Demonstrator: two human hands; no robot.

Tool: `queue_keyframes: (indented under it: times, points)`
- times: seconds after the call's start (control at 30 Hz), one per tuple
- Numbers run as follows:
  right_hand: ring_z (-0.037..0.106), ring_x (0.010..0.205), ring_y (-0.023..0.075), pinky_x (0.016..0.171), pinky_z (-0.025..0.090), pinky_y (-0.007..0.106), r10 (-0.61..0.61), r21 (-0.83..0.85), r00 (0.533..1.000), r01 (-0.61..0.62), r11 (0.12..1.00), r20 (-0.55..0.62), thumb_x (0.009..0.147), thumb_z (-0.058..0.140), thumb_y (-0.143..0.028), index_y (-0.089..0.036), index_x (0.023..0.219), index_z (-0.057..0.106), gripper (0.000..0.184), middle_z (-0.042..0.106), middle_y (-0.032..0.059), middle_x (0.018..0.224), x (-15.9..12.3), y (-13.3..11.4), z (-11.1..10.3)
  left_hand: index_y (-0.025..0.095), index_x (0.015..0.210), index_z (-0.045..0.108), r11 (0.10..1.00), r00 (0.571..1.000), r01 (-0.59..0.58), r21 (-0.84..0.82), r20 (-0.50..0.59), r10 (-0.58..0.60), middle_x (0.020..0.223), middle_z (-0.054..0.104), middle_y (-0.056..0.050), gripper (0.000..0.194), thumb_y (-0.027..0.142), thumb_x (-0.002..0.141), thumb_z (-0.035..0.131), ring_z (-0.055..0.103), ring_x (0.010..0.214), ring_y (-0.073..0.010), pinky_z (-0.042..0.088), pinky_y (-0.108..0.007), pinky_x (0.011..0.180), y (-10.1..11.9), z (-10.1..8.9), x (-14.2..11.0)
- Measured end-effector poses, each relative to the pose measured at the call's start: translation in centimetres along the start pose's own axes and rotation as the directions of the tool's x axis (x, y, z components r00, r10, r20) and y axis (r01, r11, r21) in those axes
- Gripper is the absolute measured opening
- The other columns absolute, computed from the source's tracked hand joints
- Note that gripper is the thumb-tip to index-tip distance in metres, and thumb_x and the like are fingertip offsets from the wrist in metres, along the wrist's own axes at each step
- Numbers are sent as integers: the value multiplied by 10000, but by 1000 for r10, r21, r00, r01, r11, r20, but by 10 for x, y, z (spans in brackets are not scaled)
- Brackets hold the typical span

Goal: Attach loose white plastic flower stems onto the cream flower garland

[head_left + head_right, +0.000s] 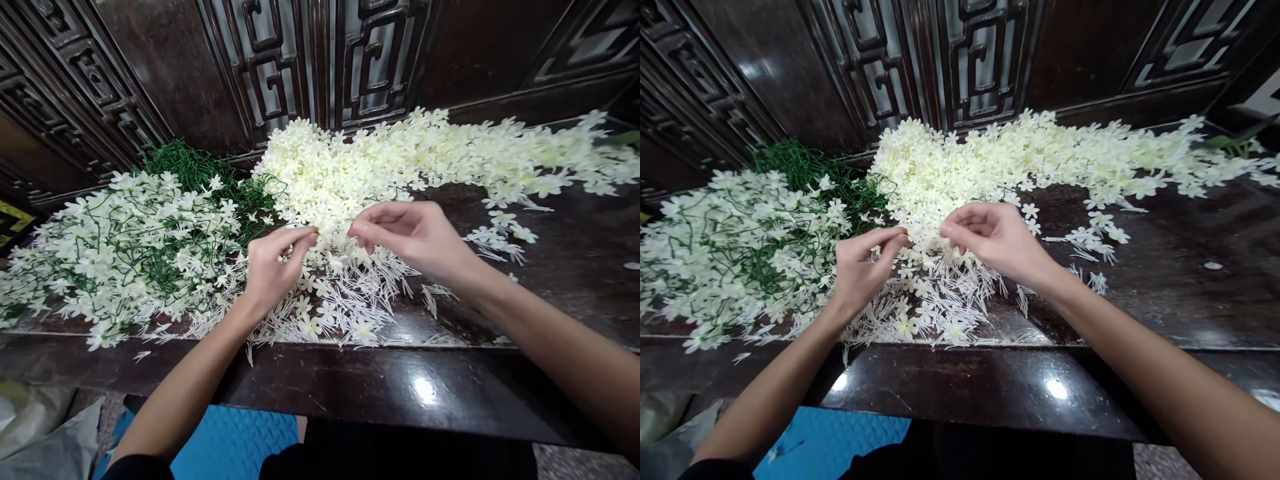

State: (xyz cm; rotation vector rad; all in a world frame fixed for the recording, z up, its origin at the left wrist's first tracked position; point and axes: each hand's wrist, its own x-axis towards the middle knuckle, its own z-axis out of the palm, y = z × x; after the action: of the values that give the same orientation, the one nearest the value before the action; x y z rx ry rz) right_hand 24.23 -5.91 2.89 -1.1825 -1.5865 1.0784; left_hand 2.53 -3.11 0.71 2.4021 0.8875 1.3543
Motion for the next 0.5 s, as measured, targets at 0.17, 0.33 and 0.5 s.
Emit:
queue_keyframes:
  times: [0.17, 0.33, 0.5]
  points:
    - [624, 641, 162, 667, 573, 379, -33, -83, 963, 11, 997, -267, 801, 680, -295, -185, 807, 676, 110, 679, 55, 777, 7, 7, -14, 195, 942, 739, 944, 925, 307, -123, -195, -326, 746, 752, -43, 126, 193, 849, 655, 609, 509, -81, 432, -174, 360, -7, -11, 8]
    - [650, 755, 224, 743, 575, 479, -40, -239, 967, -22, 971, -252, 791, 655, -244, -197, 816, 654, 54, 685, 81, 832, 10, 15, -14, 145, 980, 718, 871, 850, 436, -228, -215, -481, 734, 737, -61, 189, 256, 831, 681, 665, 595, -106, 505, -169, 434, -14, -15, 10]
    - [654, 852, 258, 787, 555, 498, -67, -312, 944, -40, 949, -324, 803, 628, -258, -191, 862, 654, 93, 695, 98, 910, 13, 18, -20, 161, 1052, 669, 857, 811, 431, -282, -296, -505, 891, 715, -84, 213, 248, 861, 635, 647, 627, -112, 488, -170, 384, -21, -18, 10]
